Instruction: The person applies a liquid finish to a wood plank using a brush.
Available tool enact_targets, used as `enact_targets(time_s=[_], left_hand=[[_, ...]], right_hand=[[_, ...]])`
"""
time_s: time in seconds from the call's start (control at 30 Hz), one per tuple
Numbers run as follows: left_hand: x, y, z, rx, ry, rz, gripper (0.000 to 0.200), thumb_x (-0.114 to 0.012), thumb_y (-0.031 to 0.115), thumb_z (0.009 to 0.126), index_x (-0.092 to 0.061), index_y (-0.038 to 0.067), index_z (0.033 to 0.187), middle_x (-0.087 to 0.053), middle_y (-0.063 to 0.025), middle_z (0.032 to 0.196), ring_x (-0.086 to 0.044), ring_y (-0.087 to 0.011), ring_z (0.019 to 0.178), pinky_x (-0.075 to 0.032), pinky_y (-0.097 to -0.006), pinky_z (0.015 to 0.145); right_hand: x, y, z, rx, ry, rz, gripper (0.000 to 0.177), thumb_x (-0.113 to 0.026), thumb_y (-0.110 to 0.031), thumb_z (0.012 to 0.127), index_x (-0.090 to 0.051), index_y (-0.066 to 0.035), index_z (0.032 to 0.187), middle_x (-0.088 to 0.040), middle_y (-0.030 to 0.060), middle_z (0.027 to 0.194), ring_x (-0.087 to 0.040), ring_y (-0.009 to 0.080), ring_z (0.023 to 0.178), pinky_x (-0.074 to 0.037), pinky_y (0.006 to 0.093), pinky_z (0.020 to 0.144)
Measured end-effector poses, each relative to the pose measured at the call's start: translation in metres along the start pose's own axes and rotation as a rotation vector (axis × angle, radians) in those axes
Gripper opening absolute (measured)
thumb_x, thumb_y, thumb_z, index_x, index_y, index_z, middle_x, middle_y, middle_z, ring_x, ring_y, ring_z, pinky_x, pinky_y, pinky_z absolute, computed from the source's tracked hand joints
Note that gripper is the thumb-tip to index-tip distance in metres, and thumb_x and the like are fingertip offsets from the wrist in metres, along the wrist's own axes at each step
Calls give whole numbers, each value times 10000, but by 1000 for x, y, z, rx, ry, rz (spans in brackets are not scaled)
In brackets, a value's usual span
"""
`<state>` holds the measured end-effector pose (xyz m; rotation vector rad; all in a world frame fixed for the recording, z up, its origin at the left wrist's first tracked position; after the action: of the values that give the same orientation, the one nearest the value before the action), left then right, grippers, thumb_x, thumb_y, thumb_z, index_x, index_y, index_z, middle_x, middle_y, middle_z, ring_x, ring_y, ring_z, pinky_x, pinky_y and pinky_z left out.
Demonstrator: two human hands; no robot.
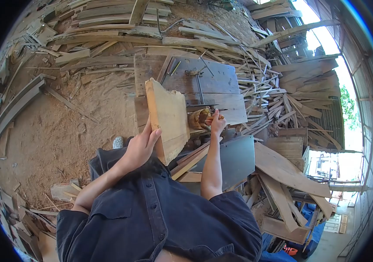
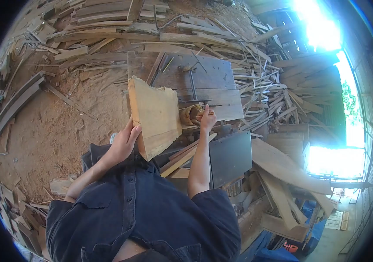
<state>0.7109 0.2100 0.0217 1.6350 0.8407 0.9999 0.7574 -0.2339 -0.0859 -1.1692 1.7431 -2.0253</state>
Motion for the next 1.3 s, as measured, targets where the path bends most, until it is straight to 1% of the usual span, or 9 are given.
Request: enact_targets(time_s=[0.13,0.23,0.33,0.7,0.73,0.83,0.9,0.97,1.3], left_hand=[[0,0,0,-7,9,-15,661,-382,472,1118,-215,120,1651,-707,-306,1113,-655,-531,1029,-523,-549,872],[1,0,-1,3,19,-16,664,-387,474,1116,-218,121,1652,-708,-305,1112,-656,-532,1026,-524,-549,873],[3,1,-2,-2,24,-9,670,-393,478,1113,-216,124,1655,-709,-303,1112,-657,-532,1023,-525,-549,873],[4,-3,-2,-2,26,-19,673,-415,467,1108,-208,145,1662,-713,-301,1071,-670,-524,976,-532,-549,844],[4,-3,-3,5,29,-19,673,-418,465,1108,-210,143,1661,-713,-301,1063,-671,-522,971,-532,-549,839],[5,-4,-3,12,22,-23,671,-427,460,1106,-222,137,1657,-712,-303,1055,-676,-512,970,-533,-543,830],[6,-4,-4,5,31,-18,669,-431,458,1105,-231,135,1655,-712,-303,1047,-679,-507,963,-534,-538,827],[8,-3,-4,1,39,-16,666,-435,455,1104,-239,133,1653,-712,-304,1040,-683,-502,956,-534,-533,824],[4,-25,-2,-76,137,-97,716,-446,464,1106,-198,90,1664,-715,-268,1115,-709,-448,973,-541,-468,865]], right_hand=[[-2,3,3,121,48,-193,519,-638,-478,1039,-615,-2,833,-674,113,647,-695,204,499,-530,319,415],[-19,15,5,-50,-86,106,491,-663,-453,1030,-609,-4,838,-666,117,636,-691,206,487,-536,314,415],[-11,8,2,19,53,-218,476,-686,-431,1020,-605,-1,834,-669,117,647,-691,204,489,-539,309,425],[-23,19,2,145,-77,-297,455,-667,-413,1027,-665,1,836,-700,122,661,-714,243,609,-541,409,621],[-17,16,-2,173,-59,-313,477,-677,-441,1023,-646,14,882,-685,114,675,-705,193,546,-544,326,480],[-12,-2,-9,499,116,-503,472,-672,-442,1026,-651,6,882,-678,106,668,-699,191,534,-538,316,457],[-15,-4,-15,469,70,-404,475,-670,-444,1027,-642,2,867,-673,107,659,-695,200,521,-542,329,476],[-13,3,-20,56,-9,-212,429,-650,-381,1042,-659,8,861,-683,118,678,-707,245,612,-529,391,598],[2,-73,-53,395,251,-333,196,-751,-203,968,-689,-19,996,-726,145,846,-721,287,789,-552,417,733]])
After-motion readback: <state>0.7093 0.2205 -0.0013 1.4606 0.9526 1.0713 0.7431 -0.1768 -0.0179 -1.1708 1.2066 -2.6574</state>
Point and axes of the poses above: each hand's wrist, its own z-axis towards the middle knuckle, its own x-axis out of the back of the hand, y = z × x, the point moved 7 cm from there along z, towards the middle knuckle
